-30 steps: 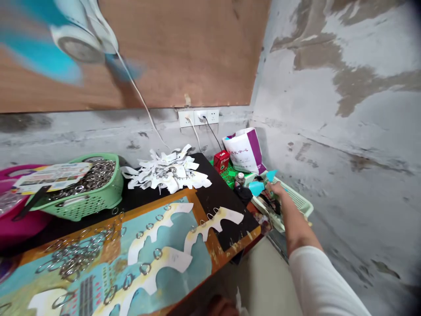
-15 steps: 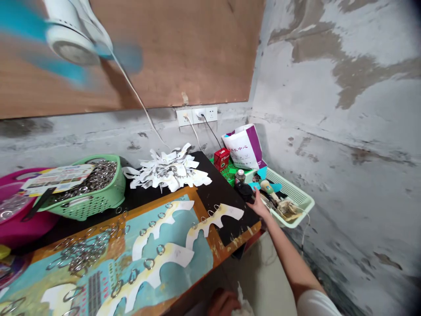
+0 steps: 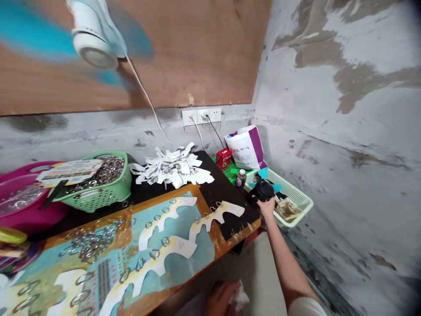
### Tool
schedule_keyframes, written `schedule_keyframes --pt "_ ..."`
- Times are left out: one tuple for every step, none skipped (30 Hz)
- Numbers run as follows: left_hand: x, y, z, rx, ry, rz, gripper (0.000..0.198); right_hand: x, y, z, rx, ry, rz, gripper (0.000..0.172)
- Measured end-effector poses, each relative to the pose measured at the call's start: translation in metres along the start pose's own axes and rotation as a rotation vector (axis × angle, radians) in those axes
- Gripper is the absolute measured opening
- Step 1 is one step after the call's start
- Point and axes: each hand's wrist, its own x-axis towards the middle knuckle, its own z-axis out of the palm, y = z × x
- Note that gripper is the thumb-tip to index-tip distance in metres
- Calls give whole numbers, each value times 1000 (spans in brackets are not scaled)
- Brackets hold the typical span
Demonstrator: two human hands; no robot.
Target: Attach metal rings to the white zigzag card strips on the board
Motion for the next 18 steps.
schedule_keyframes --pt "3 3 0 -26 17 29 36 2 -5 -15 -13 24 -10 74" --pt "8 9 -1 -64 33 58 36 4 -11 -32 -26 40 -19 74" --pt "15 19 -3 -109 50 81 35 4 -18 -50 -40 48 -26 74" --pt "25 33 -6 -159 25 95 33 2 -26 -69 -60 52 -36 76" --pt "38 50 -9 -207 23 100 34 -2 -35 -88 -85 52 -50 77" --pt "53 68 -13 -248 48 106 35 -8 -44 -106 -116 40 -69 78" --pt "69 87 -15 -275 80 119 33 -17 -54 -123 -151 22 -95 80" --pt "86 106 -17 -288 83 140 31 -29 -63 -138 -175 -8 -119 81" --pt "103 122 -17 -286 88 154 29 -42 -71 -151 -190 -48 -135 83" --pt "120 136 -16 -261 86 154 29 -56 -78 -161 -200 -84 -145 85" --pt "135 147 -12 -215 95 155 32 -71 -84 -169 -207 -120 -149 87" --pt "149 155 -8 -156 99 154 35 -87 -89 -176 -218 -153 -152 88" --pt "161 159 -2 -93 84 153 37 -102 -92 -181 -230 -185 -153 88" --pt "171 160 4 -41 51 170 39 -116 -94 -184 -240 -220 -152 88" --pt "178 160 11 6 -11 208 39 -130 -94 -187 -249 -252 -148 88" --pt "182 158 16 61 -76 242 39 -142 -94 -189 -254 -279 -142 88" --pt "185 155 21 111 -133 269 40 -152 -93 -191 -259 -296 -133 88" --pt "186 153 25 149 -179 286 41 -162 -91 -193 -263 -302 -124 87"
